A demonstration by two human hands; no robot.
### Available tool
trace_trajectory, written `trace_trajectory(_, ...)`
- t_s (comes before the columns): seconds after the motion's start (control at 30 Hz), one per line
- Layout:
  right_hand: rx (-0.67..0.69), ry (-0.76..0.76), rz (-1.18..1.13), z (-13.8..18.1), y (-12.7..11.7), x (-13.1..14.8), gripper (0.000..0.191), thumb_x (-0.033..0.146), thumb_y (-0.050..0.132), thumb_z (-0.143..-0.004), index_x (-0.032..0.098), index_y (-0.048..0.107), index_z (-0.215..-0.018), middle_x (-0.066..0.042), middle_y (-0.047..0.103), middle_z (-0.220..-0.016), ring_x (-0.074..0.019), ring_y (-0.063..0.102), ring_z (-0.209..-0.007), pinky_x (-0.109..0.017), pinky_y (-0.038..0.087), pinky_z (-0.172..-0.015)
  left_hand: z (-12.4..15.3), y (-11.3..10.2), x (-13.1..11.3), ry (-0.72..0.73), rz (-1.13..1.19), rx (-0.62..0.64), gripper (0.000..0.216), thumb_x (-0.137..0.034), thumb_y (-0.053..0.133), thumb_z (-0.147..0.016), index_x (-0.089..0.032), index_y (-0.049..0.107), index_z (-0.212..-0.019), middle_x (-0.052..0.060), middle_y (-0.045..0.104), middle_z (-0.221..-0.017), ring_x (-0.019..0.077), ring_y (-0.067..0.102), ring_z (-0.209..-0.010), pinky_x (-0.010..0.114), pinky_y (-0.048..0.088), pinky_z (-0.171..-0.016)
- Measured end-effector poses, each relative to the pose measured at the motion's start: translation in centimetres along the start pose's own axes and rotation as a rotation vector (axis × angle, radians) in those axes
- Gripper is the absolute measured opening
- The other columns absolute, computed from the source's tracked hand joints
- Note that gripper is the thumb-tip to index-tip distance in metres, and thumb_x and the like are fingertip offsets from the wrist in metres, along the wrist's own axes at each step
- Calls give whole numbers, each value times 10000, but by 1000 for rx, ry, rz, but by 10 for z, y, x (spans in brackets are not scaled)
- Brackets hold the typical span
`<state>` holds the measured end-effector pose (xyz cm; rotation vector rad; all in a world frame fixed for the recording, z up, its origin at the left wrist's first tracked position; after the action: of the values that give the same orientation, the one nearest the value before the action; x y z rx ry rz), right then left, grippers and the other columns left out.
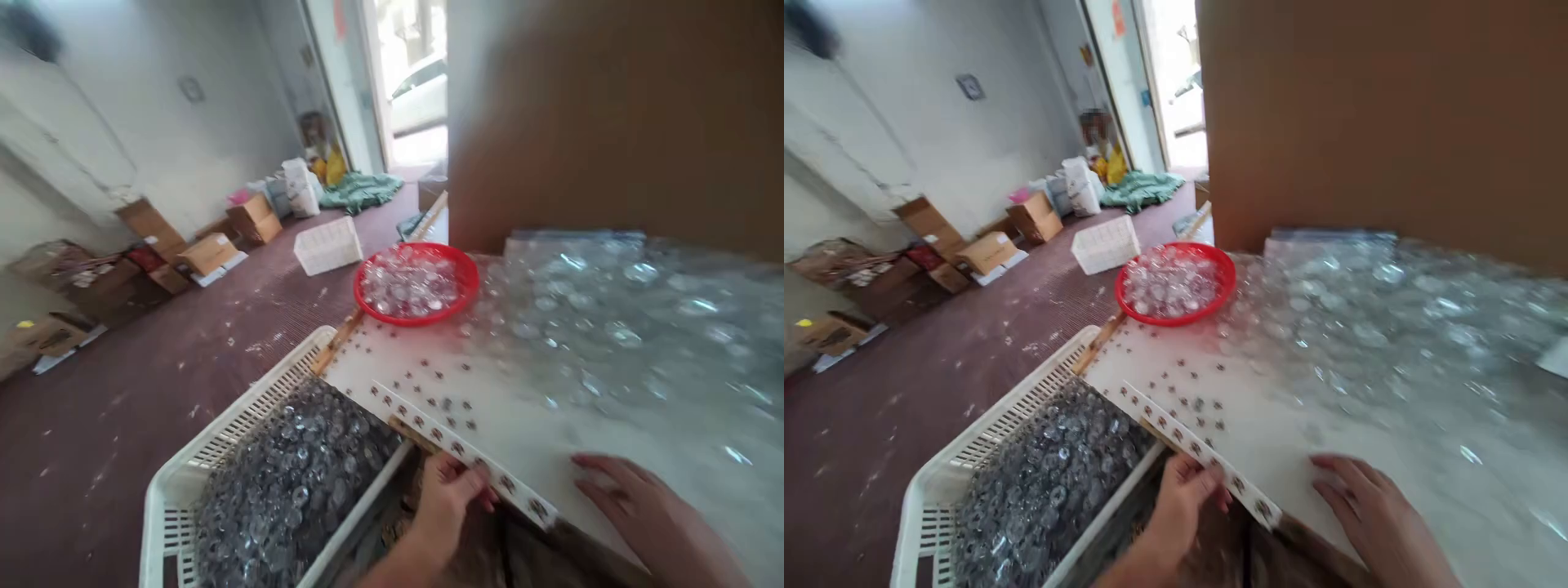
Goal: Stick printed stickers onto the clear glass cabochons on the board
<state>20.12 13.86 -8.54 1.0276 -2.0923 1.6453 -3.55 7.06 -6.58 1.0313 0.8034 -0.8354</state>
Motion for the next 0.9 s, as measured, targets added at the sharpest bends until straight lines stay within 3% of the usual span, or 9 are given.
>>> trace_trajectory(0.13, 110, 199, -113, -5, -16, 18, 237, 376, 527, -850, 239, 654, -996, -107, 671, -1046, -223, 684, -705, -393, 564, -705, 0, -5, -5, -26, -62, -41, 376, -465, 850, -585, -137, 690, -674, 22, 626, -565, 139, 548, -514, 246, 461, -506)
trace_trajectory(0.3, 143, 279, -251, -3, -27, 21, 232, 286, 590, -831, 209, 622, -1047, -89, 658, -1065, -203, 669, -808, -350, 559, -712, -8, -6, -9, -42, -117, -21, 326, -435, 818, -660, -146, 667, -682, 8, 628, -559, 123, 560, -527, 223, 446, -527)
trace_trajectory(0.47, 156, 289, -190, 4, -28, 23, 297, 139, 621, -776, 196, 617, -1067, -85, 645, -1072, -205, 653, -889, -351, 535, -788, -10, -3, -12, -47, -120, 6, 322, -431, 821, -662, -155, 668, -723, -1, 632, -565, 120, 565, -532, 215, 434, -519)
trace_trajectory(0.67, 150, 311, -135, 8, -33, 18, 313, 88, 615, -790, 185, 601, -1087, -95, 630, -1077, -219, 629, -965, -352, 513, -830, -9, -5, -12, -41, -127, -7, 307, -407, 836, -643, -149, 678, -698, 2, 637, -564, 121, 570, -529, 220, 445, -524)
trace_trajectory(0.9, 168, 165, -12, 4, -24, 36, 248, 133, 627, -812, 210, 631, -1048, -91, 613, -1077, -259, 577, -1026, -392, 486, -881, -4, -6, -12, -34, -152, -27, 303, -398, 838, -642, -146, 677, -690, 0, 635, -556, 110, 552, -524, 204, 429, -512)
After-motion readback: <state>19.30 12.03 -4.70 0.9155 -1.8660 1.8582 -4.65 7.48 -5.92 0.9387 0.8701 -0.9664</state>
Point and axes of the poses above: each hand's wrist, its own z-axis away from the middle knuckle, its own y-axis out of the palm, x = y × z, the point moved 8 cm from there along -z, towards the middle knuckle
